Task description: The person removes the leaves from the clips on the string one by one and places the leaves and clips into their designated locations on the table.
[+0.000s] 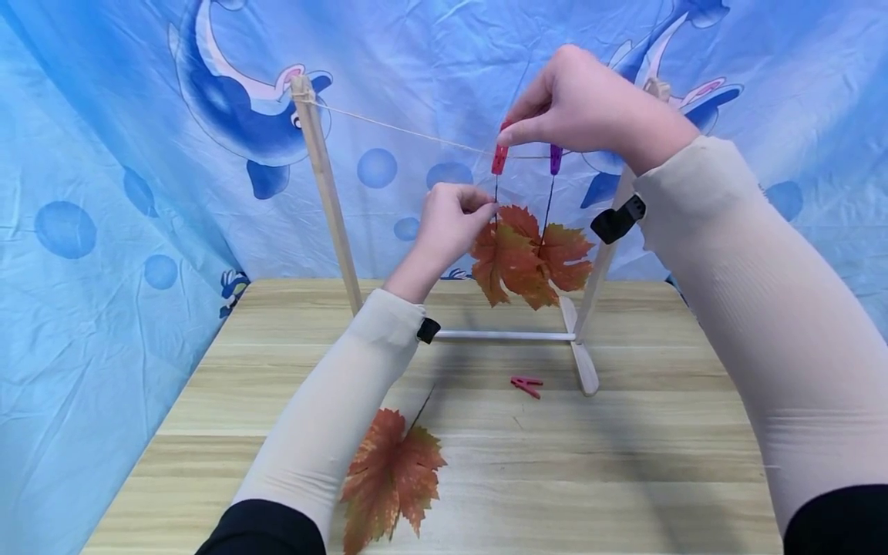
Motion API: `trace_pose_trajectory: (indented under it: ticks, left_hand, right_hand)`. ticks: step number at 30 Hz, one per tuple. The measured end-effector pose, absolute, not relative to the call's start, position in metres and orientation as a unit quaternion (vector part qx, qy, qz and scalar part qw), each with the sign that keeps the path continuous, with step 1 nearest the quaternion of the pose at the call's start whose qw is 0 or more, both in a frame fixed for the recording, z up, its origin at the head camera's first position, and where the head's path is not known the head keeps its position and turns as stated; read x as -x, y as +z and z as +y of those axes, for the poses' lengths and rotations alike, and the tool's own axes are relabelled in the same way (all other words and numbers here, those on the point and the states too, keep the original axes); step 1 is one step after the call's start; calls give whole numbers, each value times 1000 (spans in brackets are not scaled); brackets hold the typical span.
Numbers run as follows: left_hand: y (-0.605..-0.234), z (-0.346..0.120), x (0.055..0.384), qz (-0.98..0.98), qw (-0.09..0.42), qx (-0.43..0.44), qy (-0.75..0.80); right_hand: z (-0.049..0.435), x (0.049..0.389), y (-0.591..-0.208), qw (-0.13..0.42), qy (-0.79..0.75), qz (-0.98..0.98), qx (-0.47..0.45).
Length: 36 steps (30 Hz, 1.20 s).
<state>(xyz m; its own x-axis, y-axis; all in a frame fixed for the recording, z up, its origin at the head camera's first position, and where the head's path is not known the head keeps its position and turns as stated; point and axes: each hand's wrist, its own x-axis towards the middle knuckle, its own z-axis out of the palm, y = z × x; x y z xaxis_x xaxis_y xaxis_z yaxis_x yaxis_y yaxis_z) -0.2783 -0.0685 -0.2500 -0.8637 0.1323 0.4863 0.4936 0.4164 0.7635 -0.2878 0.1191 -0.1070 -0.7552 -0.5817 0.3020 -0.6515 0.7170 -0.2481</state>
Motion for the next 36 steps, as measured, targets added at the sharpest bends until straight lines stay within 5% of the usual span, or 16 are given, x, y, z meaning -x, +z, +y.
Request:
trace_pose_trajectory:
  ticks: [36]
  left_hand:
    - [-269,-97,250,-848,154,173,-476]
  right_hand:
    - [131,259,-100,165,240,-915,-277]
